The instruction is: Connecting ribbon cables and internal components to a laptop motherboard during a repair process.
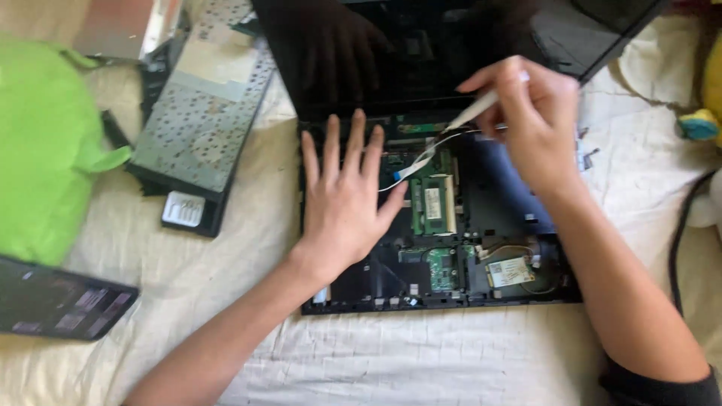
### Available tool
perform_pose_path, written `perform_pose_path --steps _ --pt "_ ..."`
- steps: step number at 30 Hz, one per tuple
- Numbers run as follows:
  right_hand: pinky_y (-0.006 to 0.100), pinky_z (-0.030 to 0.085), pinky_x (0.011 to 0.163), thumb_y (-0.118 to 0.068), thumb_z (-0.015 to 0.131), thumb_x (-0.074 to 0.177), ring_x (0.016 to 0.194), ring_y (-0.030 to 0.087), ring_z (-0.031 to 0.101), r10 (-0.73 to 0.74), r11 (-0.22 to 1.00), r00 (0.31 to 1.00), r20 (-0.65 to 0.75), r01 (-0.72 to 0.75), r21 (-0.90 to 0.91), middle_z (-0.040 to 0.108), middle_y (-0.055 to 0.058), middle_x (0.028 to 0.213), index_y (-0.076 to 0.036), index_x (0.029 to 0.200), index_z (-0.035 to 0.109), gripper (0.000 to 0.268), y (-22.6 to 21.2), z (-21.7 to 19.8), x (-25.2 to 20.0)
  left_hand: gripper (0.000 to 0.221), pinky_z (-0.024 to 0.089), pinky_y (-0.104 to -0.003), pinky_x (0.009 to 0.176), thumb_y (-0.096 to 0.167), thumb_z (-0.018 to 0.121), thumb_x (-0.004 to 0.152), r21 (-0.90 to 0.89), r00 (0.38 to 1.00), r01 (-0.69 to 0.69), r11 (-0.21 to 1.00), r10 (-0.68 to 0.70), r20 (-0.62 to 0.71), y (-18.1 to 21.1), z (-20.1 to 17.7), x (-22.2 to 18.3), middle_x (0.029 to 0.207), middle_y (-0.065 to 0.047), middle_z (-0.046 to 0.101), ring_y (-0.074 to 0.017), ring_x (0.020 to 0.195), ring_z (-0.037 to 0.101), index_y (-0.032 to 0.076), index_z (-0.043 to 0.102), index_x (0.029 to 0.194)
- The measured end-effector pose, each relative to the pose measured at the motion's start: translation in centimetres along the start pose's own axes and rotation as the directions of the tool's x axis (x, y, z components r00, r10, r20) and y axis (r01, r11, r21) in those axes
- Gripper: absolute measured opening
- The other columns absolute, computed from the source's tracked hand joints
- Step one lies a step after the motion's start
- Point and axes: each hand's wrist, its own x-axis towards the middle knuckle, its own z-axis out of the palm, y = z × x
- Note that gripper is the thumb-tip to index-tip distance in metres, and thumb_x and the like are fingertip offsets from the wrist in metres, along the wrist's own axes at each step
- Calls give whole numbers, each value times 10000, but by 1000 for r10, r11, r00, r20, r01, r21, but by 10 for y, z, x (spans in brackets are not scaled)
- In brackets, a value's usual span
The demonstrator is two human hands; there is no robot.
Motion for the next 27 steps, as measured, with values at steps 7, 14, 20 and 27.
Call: perform_pose_path --steps 7,14,20,27 --pt "211 407 505 -313 480 1136 524 102 577 -95 992 989 114 104 -73 618 58 644 -7 909 659 421 18 9 -3 703 195 -690 1204 540 548 1020 34 999 -14 999 12 46 2 -2 0 1611 -232 397 -470 1490 331 20 529 1493" --pt "282 460 610 -107 816 1034 645 143 617 -393 810 892 224 451 -374 640 36 742 -33 970 626 214 27 13 -7 713 54 -782 1162 532 498 1045 -11 996 18 1000 -17 93 2 -3 -1 1646 -237 331 -490 1524 211 25 467 1545" --pt "280 514 580 -128 821 1033 697 157 720 -529 653 773 351 635 -413 691 63 803 2 1048 641 223 18 20 -9 777 110 -742 1181 601 464 1042 -17 997 12 1000 -10 77 2 -2 -2 1631 -258 322 -497 1506 242 8 464 1543" --pt "296 450 629 -85 787 1014 699 169 563 -360 858 863 354 455 -238 604 82 874 -24 1152 627 220 14 32 -14 745 148 -736 1175 587 385 1079 -37 999 -10 999 12 35 1 0 -3 1613 -257 343 -495 1496 250 -10 489 1513"
